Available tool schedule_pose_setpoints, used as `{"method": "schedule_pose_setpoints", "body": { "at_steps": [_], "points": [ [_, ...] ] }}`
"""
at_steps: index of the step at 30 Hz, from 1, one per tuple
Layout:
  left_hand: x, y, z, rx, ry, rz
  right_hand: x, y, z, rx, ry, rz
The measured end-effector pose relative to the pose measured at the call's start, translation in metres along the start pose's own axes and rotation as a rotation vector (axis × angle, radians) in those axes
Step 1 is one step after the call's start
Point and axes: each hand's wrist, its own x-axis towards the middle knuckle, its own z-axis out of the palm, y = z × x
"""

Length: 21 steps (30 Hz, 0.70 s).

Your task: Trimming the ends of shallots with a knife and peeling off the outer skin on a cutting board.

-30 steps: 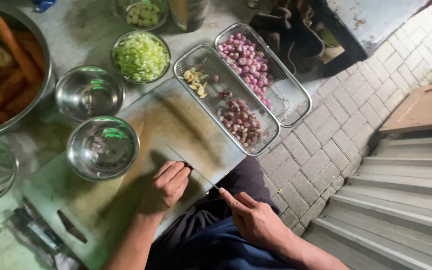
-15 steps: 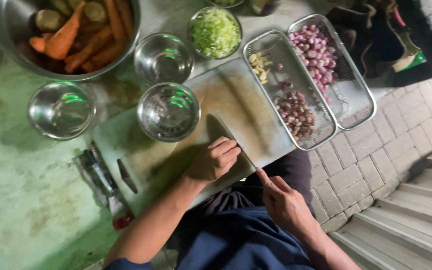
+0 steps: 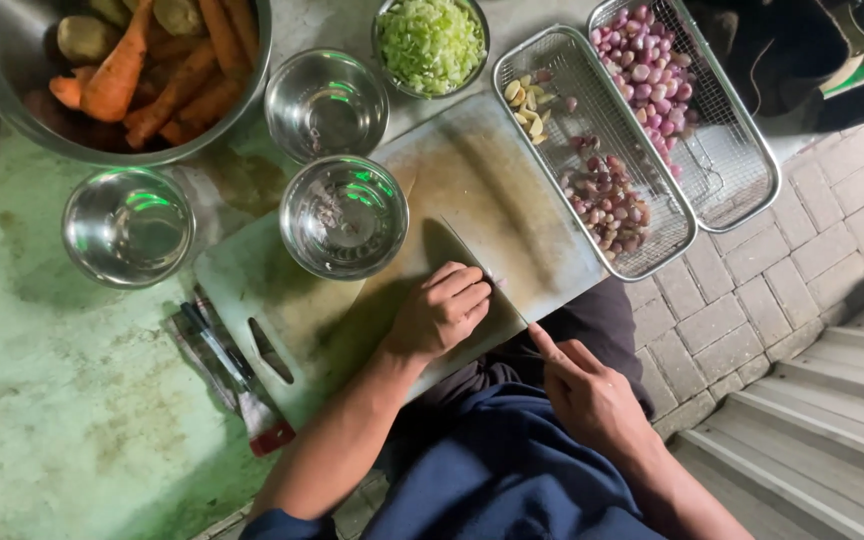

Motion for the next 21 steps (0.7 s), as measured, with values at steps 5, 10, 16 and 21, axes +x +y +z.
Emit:
{"method": "schedule_pose_setpoints", "body": {
  "at_steps": [5,10,16,21],
  "points": [
    [0.004,-0.003,-0.003,-0.007,-0.011,0.009,-0.022,0.012,0.002,0.101,0.059,0.122],
    [0.009,-0.002,0.001,-0.021,0.021,0.032,-0.016,0.000,-0.007,0.171,0.099,0.161],
    [-0.003,-0.008,0.010,0.099,0.113,0.052,-0.012,-0.005,0.005,0.079,0.241,0.199],
    [0.008,0.008,-0.007,0.020,-0.041,0.033,-0.028,-0.001,0.009,0.225,0.083,0.282]
  ]
}}
